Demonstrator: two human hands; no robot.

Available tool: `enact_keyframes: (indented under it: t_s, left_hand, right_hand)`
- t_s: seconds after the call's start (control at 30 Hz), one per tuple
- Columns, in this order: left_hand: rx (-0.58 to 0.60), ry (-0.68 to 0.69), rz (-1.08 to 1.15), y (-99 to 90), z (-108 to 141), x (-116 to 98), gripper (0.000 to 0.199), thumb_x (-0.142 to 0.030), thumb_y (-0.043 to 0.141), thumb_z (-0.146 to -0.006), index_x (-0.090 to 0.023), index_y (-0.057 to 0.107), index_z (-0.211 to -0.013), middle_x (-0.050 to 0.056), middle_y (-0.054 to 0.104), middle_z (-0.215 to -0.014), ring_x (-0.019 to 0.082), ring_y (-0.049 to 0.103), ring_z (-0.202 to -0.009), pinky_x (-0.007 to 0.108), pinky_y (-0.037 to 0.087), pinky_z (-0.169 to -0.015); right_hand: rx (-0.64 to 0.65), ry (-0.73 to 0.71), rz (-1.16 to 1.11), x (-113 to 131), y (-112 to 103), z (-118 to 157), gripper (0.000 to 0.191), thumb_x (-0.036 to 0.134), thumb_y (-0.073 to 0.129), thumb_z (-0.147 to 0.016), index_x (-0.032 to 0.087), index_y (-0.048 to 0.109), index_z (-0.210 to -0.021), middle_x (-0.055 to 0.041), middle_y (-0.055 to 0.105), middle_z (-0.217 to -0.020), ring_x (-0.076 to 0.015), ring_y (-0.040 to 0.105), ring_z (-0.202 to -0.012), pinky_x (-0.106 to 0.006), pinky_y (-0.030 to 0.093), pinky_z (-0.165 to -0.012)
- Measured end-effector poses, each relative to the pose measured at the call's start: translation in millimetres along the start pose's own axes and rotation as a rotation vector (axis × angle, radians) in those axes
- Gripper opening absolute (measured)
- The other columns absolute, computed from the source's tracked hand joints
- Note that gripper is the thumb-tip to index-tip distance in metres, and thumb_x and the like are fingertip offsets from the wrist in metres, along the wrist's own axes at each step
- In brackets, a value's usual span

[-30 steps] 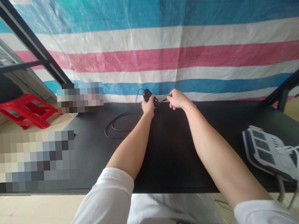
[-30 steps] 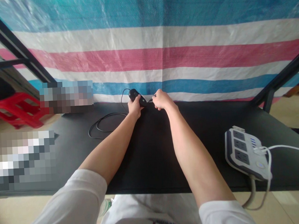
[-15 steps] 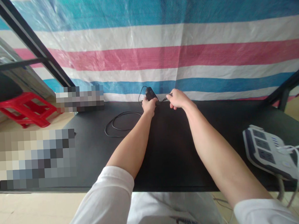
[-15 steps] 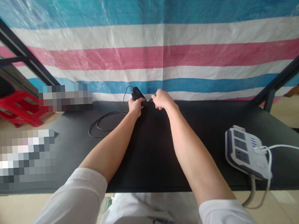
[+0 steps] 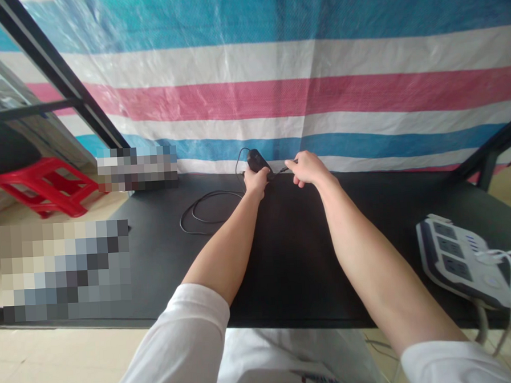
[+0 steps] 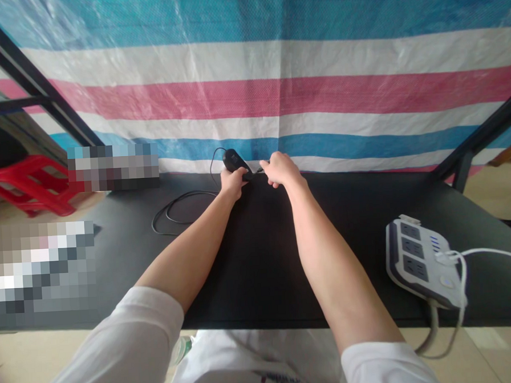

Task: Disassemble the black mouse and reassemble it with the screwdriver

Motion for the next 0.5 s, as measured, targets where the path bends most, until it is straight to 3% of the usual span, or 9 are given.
enact_keyframes:
  t_s: [0.3, 0.5]
  left_hand:
    - [0.012, 0.011, 0.017, 0.5, 0.0, 0.1, 0.046, -0.019, 0.07, -0.064, -0.021, 0.063, -0.11, 0.006, 0.07, -0.091, 0.022, 0.069, -0.083, 0.035, 0.058, -0.072]
    - [0.011, 0.026, -0.017, 0.6, -3.2, 2.1, 0.044, -0.021, 0.069, -0.065, -0.022, 0.063, -0.108, 0.005, 0.069, -0.092, 0.021, 0.069, -0.082, 0.033, 0.058, -0.069]
  right_hand:
    - [-0.022, 0.043, 0.011, -2.7, 1.3, -1.2, 0.048, 0.037, 0.044, -0.098, 0.016, 0.058, -0.057, -0.0033, 0.057, -0.042, -0.0143, 0.059, -0.042, -0.025, 0.048, -0.06]
    - [-0.008, 0.053, 0.002, -3.3, 3.2, -3.6, 0.039, 0.03, 0.046, -0.092, 0.015, 0.06, -0.059, -0.0028, 0.053, -0.04, -0.0147, 0.054, -0.039, -0.025, 0.044, -0.054]
Point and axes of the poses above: each hand's wrist, its own z-axis away from the middle knuckle, its own y-axis out of the palm, x = y × z, the point moved 2 cm from there along -z, towards the middle knuckle
